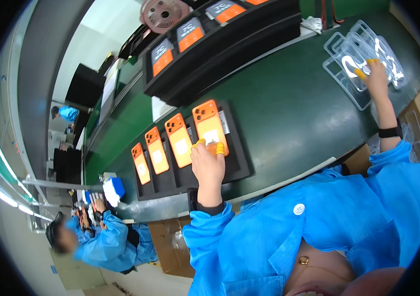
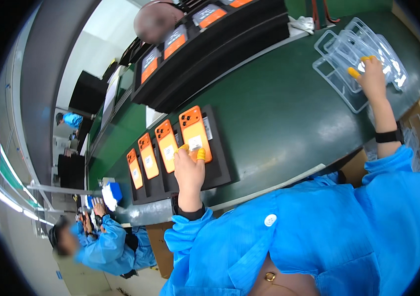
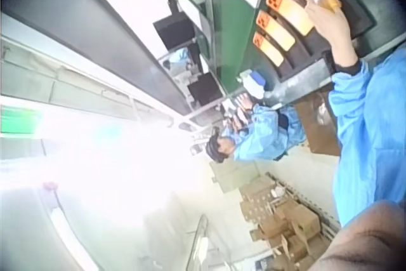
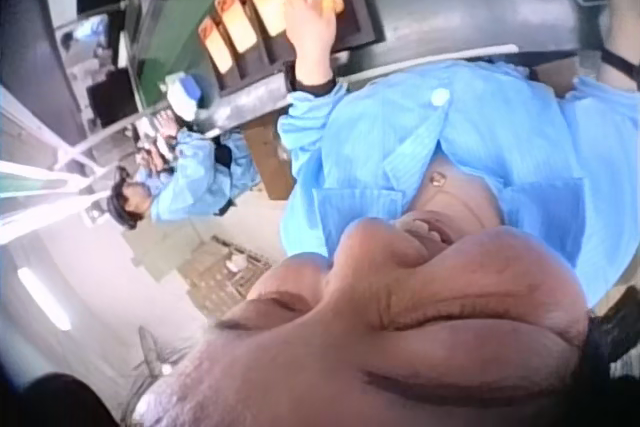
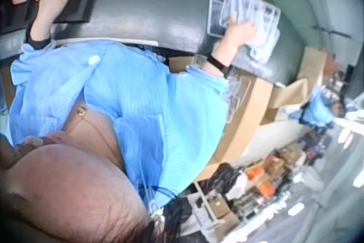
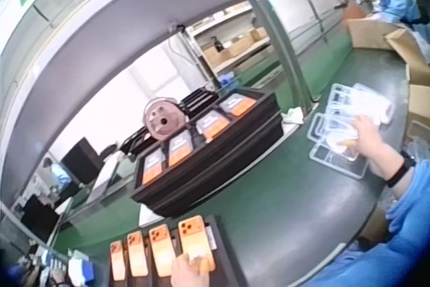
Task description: Applying screen protectors and stickers to smartphones and placing them into trays on a production line.
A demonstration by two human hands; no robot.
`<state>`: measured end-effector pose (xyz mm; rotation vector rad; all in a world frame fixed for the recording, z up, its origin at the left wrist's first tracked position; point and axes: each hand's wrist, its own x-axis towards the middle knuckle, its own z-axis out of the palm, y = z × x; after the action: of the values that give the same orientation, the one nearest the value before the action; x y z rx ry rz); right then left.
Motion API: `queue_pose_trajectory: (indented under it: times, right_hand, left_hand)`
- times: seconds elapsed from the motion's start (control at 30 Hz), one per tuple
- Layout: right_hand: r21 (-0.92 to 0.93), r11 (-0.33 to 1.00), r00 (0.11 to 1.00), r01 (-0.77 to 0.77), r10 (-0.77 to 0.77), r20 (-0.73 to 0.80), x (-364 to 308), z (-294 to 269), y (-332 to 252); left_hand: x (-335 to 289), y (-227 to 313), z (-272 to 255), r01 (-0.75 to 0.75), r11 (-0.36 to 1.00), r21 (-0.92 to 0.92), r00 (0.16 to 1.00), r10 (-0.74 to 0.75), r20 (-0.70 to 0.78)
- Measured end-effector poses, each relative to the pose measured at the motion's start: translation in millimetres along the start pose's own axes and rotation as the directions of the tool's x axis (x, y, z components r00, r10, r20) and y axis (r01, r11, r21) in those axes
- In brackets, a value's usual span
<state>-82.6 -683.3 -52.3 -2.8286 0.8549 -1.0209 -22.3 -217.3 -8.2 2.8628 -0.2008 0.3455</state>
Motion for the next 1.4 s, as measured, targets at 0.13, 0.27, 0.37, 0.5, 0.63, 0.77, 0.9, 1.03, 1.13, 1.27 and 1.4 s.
queue_pose_trajectory:
  times: [0.13, 0.27, 0.37, 0.5, 0.63, 0.77, 0.9, 1.03, 1.13, 1.27, 1.4]
  right_hand:
    - [0.271, 0.959, 0.995, 0.086, -0.071, -0.064, 2.7, -22.1, -17.9]
    - [0.527, 0.82, 0.939, 0.225, -0.327, 0.108, -41.1, -59.8, -64.0]
    - [0.692, 0.662, 0.597, 0.288, -0.69, 0.411, -52.7, -64.5, -123.4]
    - [0.57, 0.82, 0.249, 0.058, -0.565, 0.787, -38.1, -79.2, -160.1]
    - [0.45, 0.8, 0.749, 0.396, -0.565, 0.346, -83.6, -15.2, -108.5]
    - [0.483, 0.836, 0.788, 0.26, -0.473, 0.395, -82.8, -10.9, -138.8]
    - [0.405, 0.802, 0.835, 0.439, -0.53, 0.147, -86.2, 6.4, -119.1]
    - [0.491, 0.801, 0.842, 0.343, -0.494, 0.217, -89.9, 2.2, -126.0]
    - [0.511, 0.789, 0.831, 0.342, -0.508, 0.228, -88.1, -2.3, -131.5]
    - [0.532, 0.774, 0.828, 0.345, -0.518, 0.217, -84.9, -6.3, -136.9]
    - [0.59, 0.767, 0.815, 0.254, -0.498, 0.297, -85.7, -12.2, -140.3]
  left_hand:
    - [-1.4, -5.5, 5.0, 0.036, 0.997, 0.063, 0.997, -0.04, 0.063]
    - [1.1, 2.3, 12.1, -0.002, 1.0, -0.028, 0.998, 0.004, 0.055]
    - [-17.4, 8.0, 6.0, -0.1, 0.991, -0.088, 0.994, 0.094, -0.061]
    - [-41.5, 13.7, 21.3, -0.321, 0.938, -0.133, 0.945, 0.308, -0.114]
    - [-34.5, 31.7, 31.1, -0.32, 0.938, -0.133, 0.944, 0.328, 0.036]
    - [-12.3, 24.3, 16.8, -0.122, 0.991, -0.055, 0.991, 0.125, 0.056]
    - [4.5, 13.0, 24.8, -0.028, 0.983, 0.181, 1.0, 0.026, 0.012]
    - [7.0, 14.1, 31.5, 0.008, 0.994, 0.105, 1.0, -0.008, 0.004]
    - [17.0, 5.3, 20.6, 0.148, 0.94, -0.308, 0.988, -0.124, 0.095]
    - [5.3, 7.5, 37.1, -0.008, 0.986, -0.169, 0.997, -0.005, -0.078]
    - [3.0, 11.4, 36.7, -0.06, 0.991, -0.12, 0.995, 0.05, -0.088]
